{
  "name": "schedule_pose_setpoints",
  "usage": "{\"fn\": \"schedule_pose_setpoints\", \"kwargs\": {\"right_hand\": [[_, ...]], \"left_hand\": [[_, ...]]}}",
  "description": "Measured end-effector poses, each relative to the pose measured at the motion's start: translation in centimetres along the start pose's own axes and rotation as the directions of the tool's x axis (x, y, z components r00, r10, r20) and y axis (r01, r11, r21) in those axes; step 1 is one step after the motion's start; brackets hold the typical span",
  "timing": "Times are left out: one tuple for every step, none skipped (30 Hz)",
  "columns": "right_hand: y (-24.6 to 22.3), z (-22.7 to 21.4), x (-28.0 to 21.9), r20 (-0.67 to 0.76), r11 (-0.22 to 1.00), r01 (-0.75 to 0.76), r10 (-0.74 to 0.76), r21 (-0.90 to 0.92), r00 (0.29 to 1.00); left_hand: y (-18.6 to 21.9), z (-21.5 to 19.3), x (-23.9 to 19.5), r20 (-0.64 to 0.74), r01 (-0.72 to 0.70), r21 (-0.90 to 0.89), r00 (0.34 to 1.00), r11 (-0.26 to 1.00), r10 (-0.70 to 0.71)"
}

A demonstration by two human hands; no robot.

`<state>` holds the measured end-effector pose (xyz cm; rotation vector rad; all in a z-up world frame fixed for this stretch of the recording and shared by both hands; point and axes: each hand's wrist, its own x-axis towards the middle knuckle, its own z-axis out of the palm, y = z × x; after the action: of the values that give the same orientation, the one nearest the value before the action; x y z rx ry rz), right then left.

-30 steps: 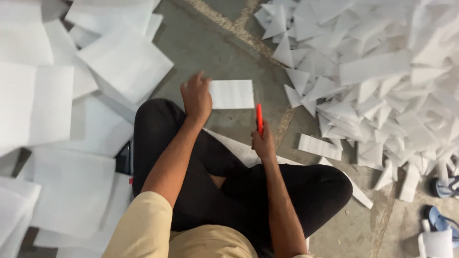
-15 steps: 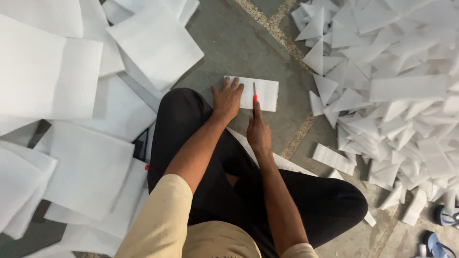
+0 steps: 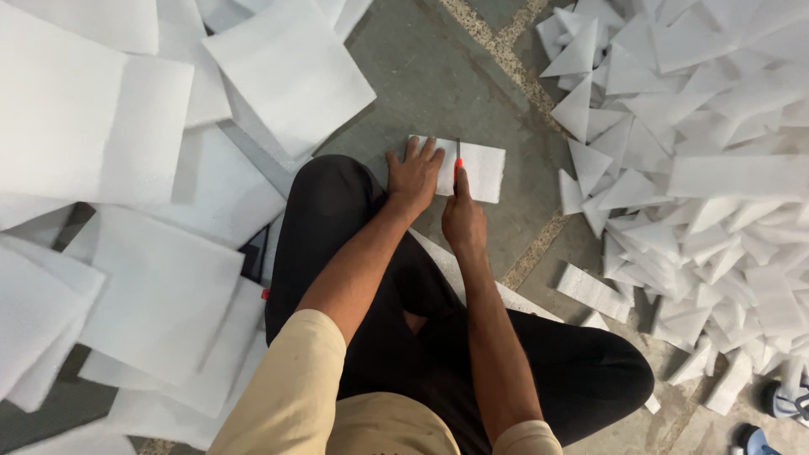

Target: The person sits on the floor and uses a red utility knife to cut white foam sheets into smaller rectangular pieces. The person repeatedly picks up sheets, cuts them, and places the cut pieces aside.

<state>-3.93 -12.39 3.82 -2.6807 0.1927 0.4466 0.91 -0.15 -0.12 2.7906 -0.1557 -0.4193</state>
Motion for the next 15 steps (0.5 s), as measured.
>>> {"fn": "schedule_pose_setpoints", "kwargs": {"right_hand": [[-0.1,-0.2,0.1,0.002,1.000,0.004,-0.004,-0.006,1.000],[-0.1,-0.4,0.1,0.003,1.000,0.010,-0.010,-0.013,1.000],[-0.2,-0.6,-0.3,0.005,1.000,0.016,-0.015,-0.020,1.000],[-0.1,-0.8,-1.1,-0.001,0.999,0.038,-0.038,0.012,0.999],[0.1,-1.1,-2.5,-0.008,0.997,0.060,-0.060,0.044,0.998],[0.4,-1.3,-4.2,-0.014,0.994,0.083,-0.083,0.074,0.996],[0.7,-1.6,-6.1,0.056,1.000,0.010,-0.011,0.029,0.998],[1.0,-1.7,-8.1,0.124,0.998,-0.062,0.064,-0.021,0.990],[1.3,-1.9,-9.9,0.173,0.993,-0.121,0.122,-0.016,0.977],[1.7,-2.0,-11.5,0.225,0.983,-0.182,0.181,-0.015,0.957],[2.0,-2.1,-12.4,0.212,0.986,-0.169,0.166,-0.001,0.963],[2.2,-2.1,-13.3,0.199,0.987,-0.161,0.155,0.014,0.968],[2.4,-2.1,-14.1,0.186,0.988,-0.153,0.145,0.029,0.972],[2.4,-2.1,-14.1,0.142,0.992,-0.108,0.097,0.067,0.985],[2.3,-2.1,-13.8,0.096,0.993,-0.060,0.051,0.103,0.994]], "left_hand": [[0.0,0.1,0.0,-0.013,0.004,-0.007,1.000,1.000,-0.004],[-0.1,0.1,0.0,-0.028,0.009,-0.015,1.000,1.000,-0.009],[-0.2,0.1,-0.1,-0.020,0.009,-0.010,1.000,1.000,-0.009],[-0.3,-0.1,-0.1,-0.016,0.008,-0.006,1.000,1.000,-0.008],[-0.4,-0.3,-0.1,-0.013,0.007,-0.001,1.000,1.000,-0.007],[-0.4,-0.6,-0.1,0.014,0.013,-0.009,1.000,1.000,-0.013],[-0.4,-0.9,-0.2,0.041,0.020,-0.017,0.999,1.000,-0.020],[-0.4,-1.2,-0.3,0.069,0.028,-0.025,0.997,0.999,-0.026],[-0.4,-1.4,-0.3,0.048,0.029,-0.023,0.998,0.999,-0.028],[-0.4,-1.5,-0.4,0.031,0.031,-0.021,0.999,0.999,-0.030],[-0.4,-1.5,-0.5,0.014,0.033,-0.019,0.999,0.999,-0.033],[-0.3,-1.3,-0.7,0.024,0.037,-0.040,0.999,0.999,-0.036],[-0.2,-1.1,-0.8,0.033,0.041,-0.061,0.999,0.997,-0.039],[-0.3,-0.9,-0.7,0.037,0.045,-0.080,0.998,0.996,-0.043],[-0.3,-0.7,-0.7,-0.014,0.028,-0.062,0.999,0.998,-0.029]]}}
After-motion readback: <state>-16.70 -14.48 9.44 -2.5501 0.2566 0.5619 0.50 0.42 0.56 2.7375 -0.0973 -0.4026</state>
